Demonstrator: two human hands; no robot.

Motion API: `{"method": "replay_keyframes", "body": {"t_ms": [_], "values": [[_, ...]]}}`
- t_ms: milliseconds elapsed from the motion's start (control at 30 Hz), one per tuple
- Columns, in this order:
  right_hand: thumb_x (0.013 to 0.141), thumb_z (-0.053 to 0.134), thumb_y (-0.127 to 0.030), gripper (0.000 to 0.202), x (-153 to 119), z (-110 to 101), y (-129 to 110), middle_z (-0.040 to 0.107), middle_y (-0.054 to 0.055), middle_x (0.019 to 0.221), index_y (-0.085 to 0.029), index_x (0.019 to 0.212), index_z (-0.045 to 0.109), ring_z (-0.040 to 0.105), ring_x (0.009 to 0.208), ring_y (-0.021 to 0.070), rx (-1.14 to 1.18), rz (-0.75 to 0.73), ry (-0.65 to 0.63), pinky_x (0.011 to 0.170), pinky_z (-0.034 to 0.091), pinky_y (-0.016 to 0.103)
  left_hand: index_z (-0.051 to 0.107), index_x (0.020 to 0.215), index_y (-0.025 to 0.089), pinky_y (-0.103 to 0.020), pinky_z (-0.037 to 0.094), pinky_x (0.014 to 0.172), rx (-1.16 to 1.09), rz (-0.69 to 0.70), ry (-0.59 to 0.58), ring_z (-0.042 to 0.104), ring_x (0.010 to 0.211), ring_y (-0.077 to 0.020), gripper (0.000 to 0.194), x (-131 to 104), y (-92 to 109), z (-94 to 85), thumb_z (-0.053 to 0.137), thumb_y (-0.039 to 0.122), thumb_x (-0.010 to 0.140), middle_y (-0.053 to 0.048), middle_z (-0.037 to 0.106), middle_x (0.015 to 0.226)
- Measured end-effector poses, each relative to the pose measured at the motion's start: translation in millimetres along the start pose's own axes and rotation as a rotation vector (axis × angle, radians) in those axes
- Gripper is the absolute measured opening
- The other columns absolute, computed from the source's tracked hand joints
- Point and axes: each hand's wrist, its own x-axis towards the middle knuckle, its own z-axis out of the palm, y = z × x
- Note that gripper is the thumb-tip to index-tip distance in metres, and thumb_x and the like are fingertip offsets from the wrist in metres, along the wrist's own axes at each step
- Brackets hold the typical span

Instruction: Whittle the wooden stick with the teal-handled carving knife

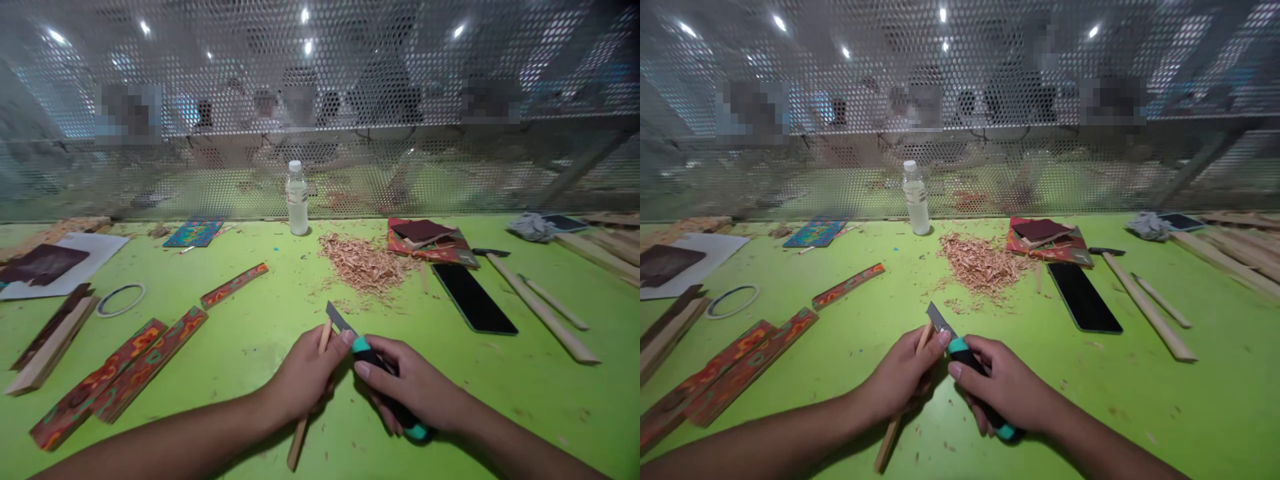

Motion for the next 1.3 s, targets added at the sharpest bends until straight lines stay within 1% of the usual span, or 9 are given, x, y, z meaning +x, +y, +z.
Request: {"method": "replay_keyframes", "body": {"t_ms": [133,233,333,467,567,767,967,1133,1300], "values": [[0.092,0.072,-0.052,0.045,5.8,-7.0,2.9,0.064,-0.006,0.058,-0.018,0.115,0.053,0.061,0.040,0.0121,0.126,-0.039,-0.058,0.043,0.047,0.020,0.053,0.088,0.022,-0.019,0.023,0.039,-0.004,0.028,-0.003,0.031,0.040,-0.0064,0.043,-1.2,0.6,1.4,0.065,0.063,0.092,0.011,0.041,0.054],[0.094,0.070,-0.053,0.044,10.1,-17.7,1.9,0.064,-0.007,0.054,-0.018,0.115,0.053,0.051,0.031,0.0087,0.151,0.005,-0.198,0.036,0.038,0.016,0.058,0.094,0.021,-0.020,0.022,0.041,-0.036,0.037,-0.001,0.029,0.042,-0.0065,0.041,-2.6,1.7,4.0,0.068,0.060,0.091,0.011,0.042,0.057],[0.094,0.070,-0.056,0.042,14.7,-27.5,2.2,0.062,-0.008,0.053,-0.020,0.106,0.054,0.045,0.027,0.0065,0.181,0.055,-0.315,0.033,0.036,0.015,0.060,0.098,0.021,-0.021,0.023,0.044,-0.048,0.056,-0.009,0.030,0.045,-0.0071,0.039,-2.6,0.3,5.3,0.070,0.058,0.090,0.010,0.044,0.061],[0.097,0.063,-0.062,0.044,17.0,-34.5,2.5,0.056,-0.009,0.048,-0.018,0.096,0.058,0.043,0.028,0.0052,0.135,0.119,-0.428,0.033,0.036,0.014,0.052,0.085,0.022,-0.023,0.031,0.055,0.009,0.129,-0.008,0.037,0.058,-0.0100,0.041,-0.4,-4.8,2.2,0.069,0.058,0.092,0.008,0.042,0.068],[0.095,0.063,-0.064,0.048,17.3,-37.3,0.7,0.054,-0.009,0.046,-0.016,0.098,0.061,0.043,0.028,0.0057,0.145,0.188,-0.479,0.033,0.038,0.015,0.052,0.084,0.021,-0.024,0.033,0.061,0.034,0.140,-0.059,0.042,0.066,-0.0123,0.040,1.0,-7.6,-1.1,0.070,0.055,0.092,0.006,0.044,0.072],[0.094,0.066,-0.062,0.045,16.4,-38.2,-1.6,0.057,-0.009,0.050,-0.018,0.098,0.059,0.043,0.029,0.0049,0.186,0.204,-0.461,0.032,0.038,0.015,0.058,0.085,0.020,-0.026,0.039,0.067,0.047,0.119,-0.040,0.050,0.072,-0.0152,0.037,1.1,-8.6,-1.0,0.070,0.054,0.092,0.003,0.055,0.075],[0.095,0.066,-0.062,0.043,10.6,-24.0,2.5,0.057,-0.009,0.053,-0.021,0.096,0.053,0.045,0.033,0.0045,0.191,0.130,-0.291,0.034,0.035,0.013,0.064,0.093,0.018,-0.028,0.045,0.079,-0.008,0.123,-0.005,0.055,0.084,-0.0182,0.036,1.7,-4.6,1.9,0.067,0.053,0.094,-0.002,0.063,0.088],[0.098,0.061,-0.061,0.041,13.6,-20.4,5.1,0.056,-0.010,0.053,-0.021,0.090,0.053,0.045,0.031,0.0047,0.327,0.087,-0.174,0.033,0.040,0.014,0.065,0.096,0.018,-0.029,0.046,0.080,-0.001,0.133,0.007,0.056,0.085,-0.0200,0.040,0.7,-2.5,4.7,0.062,0.057,0.096,-0.003,0.063,0.088],[0.094,0.067,-0.060,0.042,17.0,-35.7,2.7,0.058,-0.007,0.048,-0.019,0.088,0.058,0.046,0.027,0.0064,0.386,0.171,-0.332,0.029,0.042,0.014,0.064,0.097,0.020,-0.028,0.048,0.077,-0.003,0.097,0.026,0.058,0.084,-0.0195,0.040,-3.4,0.2,4.7,0.061,0.060,0.095,-0.003,0.064,0.088]]}}
